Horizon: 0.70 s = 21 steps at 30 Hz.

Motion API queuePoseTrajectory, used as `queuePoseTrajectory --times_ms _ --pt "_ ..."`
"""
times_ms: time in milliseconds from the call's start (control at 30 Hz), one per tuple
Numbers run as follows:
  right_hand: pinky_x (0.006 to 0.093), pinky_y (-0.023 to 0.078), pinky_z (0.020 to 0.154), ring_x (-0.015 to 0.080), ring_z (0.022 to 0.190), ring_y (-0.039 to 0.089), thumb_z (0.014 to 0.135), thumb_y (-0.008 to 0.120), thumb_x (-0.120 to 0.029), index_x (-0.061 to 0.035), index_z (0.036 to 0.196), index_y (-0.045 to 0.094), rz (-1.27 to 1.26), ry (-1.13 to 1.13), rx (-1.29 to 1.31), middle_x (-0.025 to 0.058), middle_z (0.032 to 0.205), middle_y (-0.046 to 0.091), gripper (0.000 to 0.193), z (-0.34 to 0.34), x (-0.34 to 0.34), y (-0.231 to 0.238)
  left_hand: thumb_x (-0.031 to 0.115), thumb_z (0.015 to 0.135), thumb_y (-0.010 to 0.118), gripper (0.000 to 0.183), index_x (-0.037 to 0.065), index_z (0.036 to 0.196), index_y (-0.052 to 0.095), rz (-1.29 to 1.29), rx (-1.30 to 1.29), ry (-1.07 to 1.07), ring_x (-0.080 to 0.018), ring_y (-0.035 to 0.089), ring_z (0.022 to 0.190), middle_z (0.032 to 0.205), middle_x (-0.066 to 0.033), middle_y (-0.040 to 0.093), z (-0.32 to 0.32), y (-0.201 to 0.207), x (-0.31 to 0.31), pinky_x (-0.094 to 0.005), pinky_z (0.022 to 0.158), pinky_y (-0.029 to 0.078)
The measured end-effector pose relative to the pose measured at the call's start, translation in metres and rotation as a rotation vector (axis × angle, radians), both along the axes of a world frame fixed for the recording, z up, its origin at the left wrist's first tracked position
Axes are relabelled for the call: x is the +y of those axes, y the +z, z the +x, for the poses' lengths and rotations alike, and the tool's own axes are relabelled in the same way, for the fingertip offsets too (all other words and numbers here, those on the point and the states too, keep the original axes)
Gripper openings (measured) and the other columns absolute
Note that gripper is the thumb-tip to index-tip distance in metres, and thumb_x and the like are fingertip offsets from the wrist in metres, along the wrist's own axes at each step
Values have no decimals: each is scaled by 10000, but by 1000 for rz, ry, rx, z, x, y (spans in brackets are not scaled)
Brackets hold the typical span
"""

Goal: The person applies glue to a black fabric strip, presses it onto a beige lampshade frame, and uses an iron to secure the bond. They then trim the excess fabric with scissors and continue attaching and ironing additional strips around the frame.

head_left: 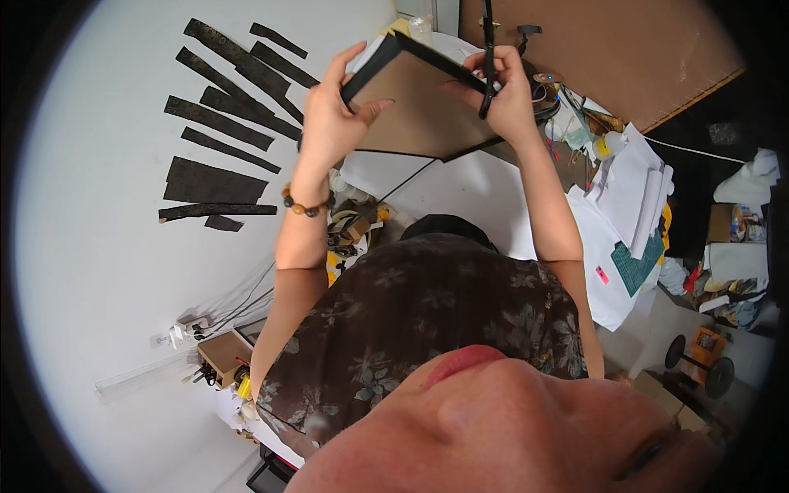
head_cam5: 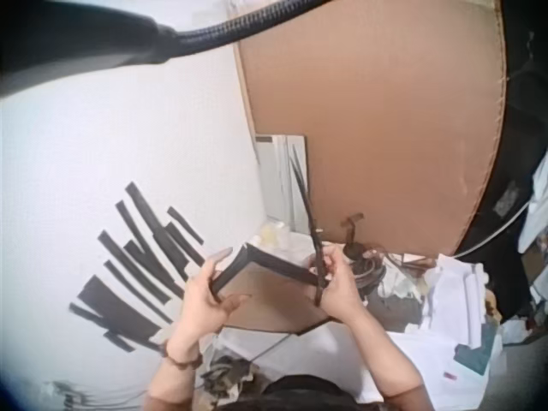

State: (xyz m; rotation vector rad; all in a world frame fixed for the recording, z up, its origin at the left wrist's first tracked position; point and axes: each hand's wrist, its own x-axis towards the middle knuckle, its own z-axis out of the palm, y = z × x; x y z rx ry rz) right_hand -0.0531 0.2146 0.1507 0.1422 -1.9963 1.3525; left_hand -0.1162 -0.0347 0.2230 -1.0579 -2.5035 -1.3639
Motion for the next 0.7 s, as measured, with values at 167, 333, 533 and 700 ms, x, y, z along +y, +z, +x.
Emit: queuePoseTrajectory --times_ms 167,333,533,700 --pt "413 541 800 308 842 671 742 935 -311 2 1189 488 289 -368 -42 148 969 662 705 31 10 17 -91 790 813 814 52 1498 439 179 -70 56 -145 725 880 996 -113 759 10 -28 4 -279 758 577" --pt "314 519 754 197 761 588 767 892 -142 -30 1165 545 199 -193 -144 78 873 621 539 81 -3 15 -110 788 809 797 48 1476 438 368 -55 132 -191 743 941 1032 -127 754 8 -42 -1 -293 807 592" --pt "229 494 750 55 810 595 826 849 -51 23 1098 688 -616 603 -415 -9 881 631 325 115 -30 -28 -69 777 817 787 70 1457 446 377 146 219 -132 745 829 945 -90 785 10 -39 -2 -239 747 562" --pt "202 463 721 58 769 581 795 895 -127 35 1061 702 -703 600 -480 7 893 661 366 116 -43 -28 -58 770 836 786 70 1447 457 375 199 238 -124 742 826 940 -83 786 10 -39 -4 -230 745 555"
